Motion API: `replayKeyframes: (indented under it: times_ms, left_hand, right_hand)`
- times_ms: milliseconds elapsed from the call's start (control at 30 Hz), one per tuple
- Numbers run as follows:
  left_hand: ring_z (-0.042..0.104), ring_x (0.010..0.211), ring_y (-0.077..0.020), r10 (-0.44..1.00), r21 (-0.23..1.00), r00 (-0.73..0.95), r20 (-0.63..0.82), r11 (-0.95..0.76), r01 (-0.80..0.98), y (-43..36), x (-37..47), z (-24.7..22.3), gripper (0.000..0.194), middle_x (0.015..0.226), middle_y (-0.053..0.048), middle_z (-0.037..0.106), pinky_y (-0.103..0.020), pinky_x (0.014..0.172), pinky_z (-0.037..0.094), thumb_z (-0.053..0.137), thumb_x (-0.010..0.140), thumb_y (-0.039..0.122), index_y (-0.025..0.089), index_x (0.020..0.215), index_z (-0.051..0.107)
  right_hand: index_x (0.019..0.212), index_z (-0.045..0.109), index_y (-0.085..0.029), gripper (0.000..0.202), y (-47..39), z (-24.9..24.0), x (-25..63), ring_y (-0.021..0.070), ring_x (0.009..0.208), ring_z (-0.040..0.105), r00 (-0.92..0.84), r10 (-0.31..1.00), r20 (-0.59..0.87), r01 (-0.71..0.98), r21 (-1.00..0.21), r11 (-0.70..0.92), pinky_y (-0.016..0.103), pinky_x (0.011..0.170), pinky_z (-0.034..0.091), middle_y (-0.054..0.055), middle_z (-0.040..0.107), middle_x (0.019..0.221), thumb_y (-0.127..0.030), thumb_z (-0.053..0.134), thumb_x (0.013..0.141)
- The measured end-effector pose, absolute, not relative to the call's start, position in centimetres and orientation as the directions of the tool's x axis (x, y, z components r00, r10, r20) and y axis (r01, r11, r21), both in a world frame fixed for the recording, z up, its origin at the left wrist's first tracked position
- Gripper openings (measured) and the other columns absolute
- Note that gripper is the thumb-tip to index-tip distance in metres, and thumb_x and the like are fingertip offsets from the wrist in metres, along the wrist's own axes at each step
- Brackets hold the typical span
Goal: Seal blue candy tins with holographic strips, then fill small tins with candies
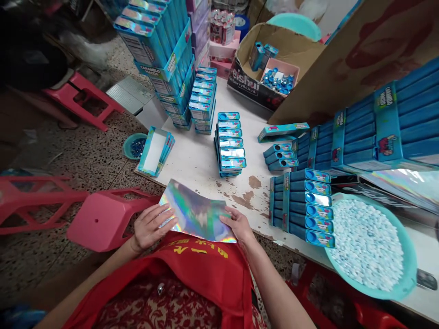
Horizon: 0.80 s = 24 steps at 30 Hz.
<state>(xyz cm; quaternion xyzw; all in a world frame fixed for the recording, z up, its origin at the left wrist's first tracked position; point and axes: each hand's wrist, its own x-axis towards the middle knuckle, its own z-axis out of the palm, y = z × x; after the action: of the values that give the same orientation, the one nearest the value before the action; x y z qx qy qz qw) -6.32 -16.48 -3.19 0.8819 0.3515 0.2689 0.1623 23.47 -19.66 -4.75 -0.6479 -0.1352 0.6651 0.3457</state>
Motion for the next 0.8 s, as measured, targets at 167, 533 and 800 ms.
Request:
replayKeyframes:
  times_ms: [167, 533, 800]
  left_hand:
    - [0.052, 0.121, -0.0249, 0.842, 0.689, 0.464, 0.274, -0.509, 0.516, -18.0, -6.8, -4.2, 0.034, 0.118, -0.005, 0.064, -0.045, 0.102, 0.04, 0.062, 0.078, 0.047, 0.035, 0.11, 0.064]
    - [0.062, 0.068, -0.0135, 0.849, 0.845, -0.001, -0.528, 0.526, -0.095, -14.2, -3.4, -1.7, 0.086, 0.079, 0.001, 0.066, -0.025, 0.064, 0.049, 0.075, 0.062, 0.035, 0.022, 0.135, 0.033]
    - [0.055, 0.063, -0.01, 0.874, 0.87, 0.038, -0.485, 0.477, 0.124, -14.7, -3.2, 0.5, 0.058, 0.074, 0.002, 0.062, -0.02, 0.058, 0.044, 0.071, 0.065, 0.034, 0.018, 0.12, 0.059]
  right_hand:
    - [0.103, 0.059, -0.021, 0.061, -18.8, -4.6, 23.4, 0.0184, 0.067, 0.062, 0.241, 0.744, -0.623, -0.253, -0.781, -0.572, 0.031, 0.061, 0.049, 0.001, 0.067, 0.077, -0.04, 0.082, 0.05]
    - [0.108, 0.062, -0.021, 0.057, -18.7, -3.8, 23.7, 0.0124, 0.058, 0.052, 0.27, 0.815, -0.513, -0.182, -0.858, -0.481, 0.026, 0.055, 0.043, -0.003, 0.06, 0.068, -0.04, 0.078, 0.057]
    - [0.091, 0.071, -0.02, 0.046, -18.6, -1.8, 24.2, 0.0146, 0.062, 0.057, 0.346, 0.777, -0.525, -0.232, -0.851, -0.471, 0.027, 0.055, 0.045, 0.002, 0.067, 0.075, -0.044, 0.081, 0.054]
